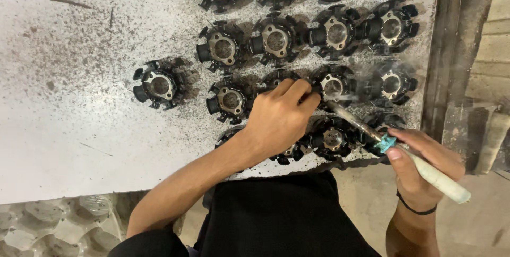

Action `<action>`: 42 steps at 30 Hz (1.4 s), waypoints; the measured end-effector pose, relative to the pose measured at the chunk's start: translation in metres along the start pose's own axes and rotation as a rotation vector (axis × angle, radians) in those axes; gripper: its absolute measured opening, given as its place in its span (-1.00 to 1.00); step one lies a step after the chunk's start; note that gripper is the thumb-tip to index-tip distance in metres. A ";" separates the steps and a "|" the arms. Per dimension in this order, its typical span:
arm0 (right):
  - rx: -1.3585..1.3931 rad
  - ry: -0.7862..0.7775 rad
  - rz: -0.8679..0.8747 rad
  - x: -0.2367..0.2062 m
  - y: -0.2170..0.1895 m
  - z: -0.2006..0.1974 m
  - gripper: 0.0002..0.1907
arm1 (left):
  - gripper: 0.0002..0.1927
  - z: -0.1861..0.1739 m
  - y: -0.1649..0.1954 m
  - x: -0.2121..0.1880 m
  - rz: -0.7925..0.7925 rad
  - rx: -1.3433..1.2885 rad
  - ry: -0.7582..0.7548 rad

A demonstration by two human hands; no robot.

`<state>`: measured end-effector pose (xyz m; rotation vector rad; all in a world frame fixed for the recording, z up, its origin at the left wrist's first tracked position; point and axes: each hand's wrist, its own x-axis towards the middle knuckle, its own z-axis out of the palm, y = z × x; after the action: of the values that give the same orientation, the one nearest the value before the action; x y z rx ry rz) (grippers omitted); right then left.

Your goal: The person solders each black rotor-like component laid out in rows on a white board, holding a component steady with one hand while applying a heated soldering iron and solder wire with the other, moving through the parts one at a time. Smoke rises as the iron works on each part, and finished parts are set back in the grid.

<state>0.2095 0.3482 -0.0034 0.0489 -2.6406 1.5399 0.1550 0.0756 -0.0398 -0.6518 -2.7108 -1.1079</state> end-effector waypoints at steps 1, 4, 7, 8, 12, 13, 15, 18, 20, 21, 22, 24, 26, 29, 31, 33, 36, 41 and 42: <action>-0.004 0.000 0.010 0.000 -0.001 0.000 -0.63 | -0.79 0.000 -0.001 0.000 0.003 -0.005 0.001; -0.011 -0.006 0.015 0.001 0.000 0.001 -0.63 | -0.83 0.002 -0.002 0.002 0.011 -0.009 0.005; -0.014 -0.029 -0.023 0.003 0.005 0.000 -0.63 | -0.85 0.004 -0.005 0.004 0.027 0.002 0.006; -0.010 -0.031 -0.033 0.003 0.007 0.000 -0.63 | -0.85 0.004 -0.006 0.004 0.028 -0.001 0.006; 0.008 -0.007 -0.001 0.003 0.012 -0.002 -0.61 | -0.84 0.005 -0.009 0.005 0.030 -0.015 0.011; 0.004 -0.006 0.010 0.004 0.011 -0.002 -0.61 | -0.86 0.005 -0.010 0.005 0.028 -0.015 0.003; -0.007 -0.006 0.031 0.006 0.007 0.000 -0.60 | -0.88 0.006 -0.011 0.006 0.030 -0.015 -0.011; -0.065 -0.072 0.006 0.016 -0.009 0.003 -0.63 | -0.83 0.007 -0.011 0.007 0.059 -0.038 -0.008; -0.151 -0.149 -0.032 0.026 -0.026 0.002 -0.65 | -0.82 0.008 -0.009 0.006 0.049 -0.038 -0.026; -0.211 -0.191 -0.052 0.031 -0.035 0.001 -0.66 | -0.81 0.009 -0.008 0.005 0.046 -0.038 -0.035; -0.269 -0.232 -0.075 0.037 -0.045 0.000 -0.67 | -0.80 0.009 -0.007 0.004 0.046 -0.041 -0.040; -0.336 -0.303 -0.097 0.045 -0.062 -0.002 -0.68 | -0.76 0.009 -0.004 0.002 0.045 -0.044 -0.049; -0.383 -0.327 -0.103 0.048 -0.074 0.000 -0.69 | -0.74 0.008 -0.001 0.002 0.036 -0.052 -0.093; -0.361 -0.298 -0.074 0.043 -0.079 -0.003 -0.72 | -0.69 -0.001 0.010 0.003 0.049 -0.080 -0.049; -0.261 -0.266 -0.029 0.034 -0.072 -0.012 -0.73 | -0.67 -0.013 0.021 0.002 0.033 -0.065 -0.011; -0.198 -0.198 -0.016 0.018 -0.061 -0.027 -0.76 | -0.66 -0.028 0.035 -0.005 -0.020 -0.017 0.002; 0.057 0.001 0.005 -0.023 -0.026 -0.031 -0.73 | -0.73 -0.056 0.050 -0.035 0.060 0.064 0.276; 0.316 0.144 -0.006 -0.123 0.019 -0.026 -0.63 | -0.63 -0.040 0.085 -0.087 0.052 0.144 0.216; 0.227 0.182 -0.046 -0.141 0.021 -0.028 -0.64 | -0.59 -0.033 0.090 -0.095 0.026 0.119 0.162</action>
<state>0.3496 0.3805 -0.0206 -0.0159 -2.3026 1.7318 0.2789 0.0779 0.0135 -0.5521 -2.5982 -0.9414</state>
